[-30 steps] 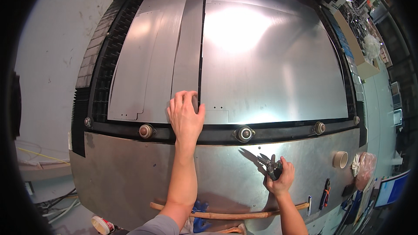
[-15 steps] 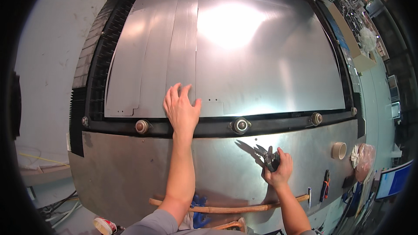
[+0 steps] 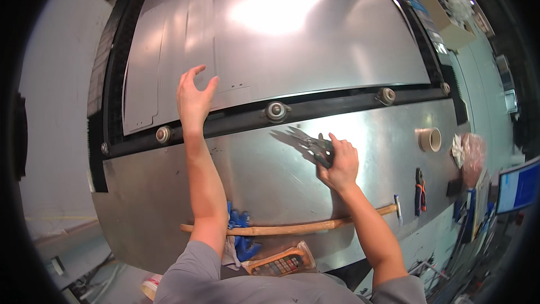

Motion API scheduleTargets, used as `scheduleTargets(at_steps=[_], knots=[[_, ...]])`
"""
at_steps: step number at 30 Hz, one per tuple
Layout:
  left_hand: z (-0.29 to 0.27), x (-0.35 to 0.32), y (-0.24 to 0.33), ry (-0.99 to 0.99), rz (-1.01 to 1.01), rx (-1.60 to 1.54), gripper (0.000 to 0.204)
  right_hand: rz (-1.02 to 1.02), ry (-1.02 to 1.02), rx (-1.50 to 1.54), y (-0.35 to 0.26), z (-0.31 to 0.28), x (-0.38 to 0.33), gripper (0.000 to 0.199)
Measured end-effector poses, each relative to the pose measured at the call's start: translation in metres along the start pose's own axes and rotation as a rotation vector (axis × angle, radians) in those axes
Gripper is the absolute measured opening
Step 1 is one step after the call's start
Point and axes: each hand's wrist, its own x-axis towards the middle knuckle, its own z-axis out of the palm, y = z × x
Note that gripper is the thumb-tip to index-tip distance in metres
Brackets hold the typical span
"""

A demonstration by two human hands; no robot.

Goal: The person operates a laser cutting machine using a handheld remote and a wooden stick. They position metal sheets on the machine bed, initiate the cutting process, and use the stick to guide or adjust the material during operation.

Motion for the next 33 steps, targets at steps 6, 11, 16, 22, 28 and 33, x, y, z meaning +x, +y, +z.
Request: scheduleTargets(at_steps=[6,11,16,22,28,33], knots=[[0.067,-0.034,0.061,-0.229,0.332,0.055,0.043,0.003,-0.037,0.088,0.002,-0.003,-0.002,0.070],[0.102,-0.040,0.095,-0.231,0.416,0.263,0.056,-0.045,-0.057,0.189,0.002,-0.011,0.000,0.071],[0.112,-0.028,0.118,-0.380,0.402,0.416,0.069,-0.060,-0.123,0.250,0.012,-0.025,-0.007,0.070],[0.122,-0.035,0.126,-0.392,0.624,0.563,0.040,0.633,0.187,0.897,0.086,0.008,0.068,0.065],[0.119,-0.048,0.133,-0.203,0.800,0.585,0.011,1.158,0.129,1.784,0.163,0.013,0.145,0.071],[0.113,-0.050,0.143,-0.099,0.796,0.564,0.012,1.251,0.226,1.670,0.169,-0.010,0.174,0.063]])
